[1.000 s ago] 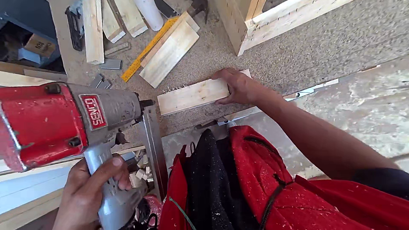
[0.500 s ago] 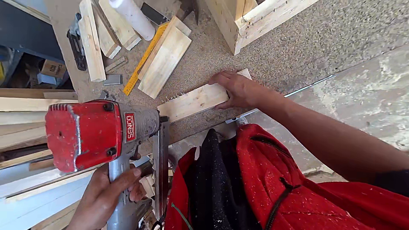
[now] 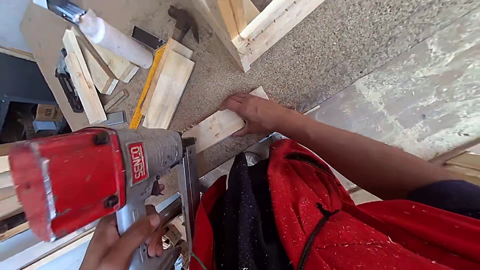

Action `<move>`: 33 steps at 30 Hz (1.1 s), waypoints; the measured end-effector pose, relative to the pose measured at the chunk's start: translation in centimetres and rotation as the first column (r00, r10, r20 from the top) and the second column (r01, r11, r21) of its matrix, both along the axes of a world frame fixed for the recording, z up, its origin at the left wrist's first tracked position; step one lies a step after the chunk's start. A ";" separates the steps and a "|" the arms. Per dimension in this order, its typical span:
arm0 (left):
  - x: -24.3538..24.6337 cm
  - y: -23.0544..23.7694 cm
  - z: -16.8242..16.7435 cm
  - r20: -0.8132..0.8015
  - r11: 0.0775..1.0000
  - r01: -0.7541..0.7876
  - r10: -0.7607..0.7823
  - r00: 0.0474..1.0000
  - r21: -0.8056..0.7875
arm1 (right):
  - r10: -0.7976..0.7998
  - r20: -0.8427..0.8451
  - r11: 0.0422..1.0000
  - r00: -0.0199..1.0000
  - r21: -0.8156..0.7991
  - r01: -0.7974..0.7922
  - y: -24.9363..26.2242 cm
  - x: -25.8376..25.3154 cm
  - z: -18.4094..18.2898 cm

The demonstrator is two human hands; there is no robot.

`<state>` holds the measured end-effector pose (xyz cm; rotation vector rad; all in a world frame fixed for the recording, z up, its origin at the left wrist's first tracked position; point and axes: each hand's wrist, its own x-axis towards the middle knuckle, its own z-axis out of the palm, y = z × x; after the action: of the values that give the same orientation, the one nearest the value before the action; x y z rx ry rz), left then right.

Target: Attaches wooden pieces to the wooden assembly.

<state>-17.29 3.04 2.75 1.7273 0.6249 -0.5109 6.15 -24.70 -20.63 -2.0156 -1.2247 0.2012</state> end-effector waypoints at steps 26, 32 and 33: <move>7.2 -7.4 -1.1 -0.105 0.984 0.178 -0.176 0.979 0.007 | -0.055 -0.080 0.985 0.995 0.157 0.067 -0.6 0.2 0.2; 3.7 -6.3 -1.5 0.018 0.952 0.041 -0.049 0.999 0.303 | -0.037 -0.084 0.997 0.996 0.069 0.043 -0.7 0.0 0.3; 3.0 -5.7 -1.7 0.049 0.923 -0.007 -0.013 0.999 0.384 | -0.032 -0.093 0.999 0.995 0.028 0.035 -0.6 0.1 0.5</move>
<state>-14.28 -2.69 1.05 2.1046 0.7215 -0.3595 6.20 -25.25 -20.09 -1.9773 -1.1289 0.2558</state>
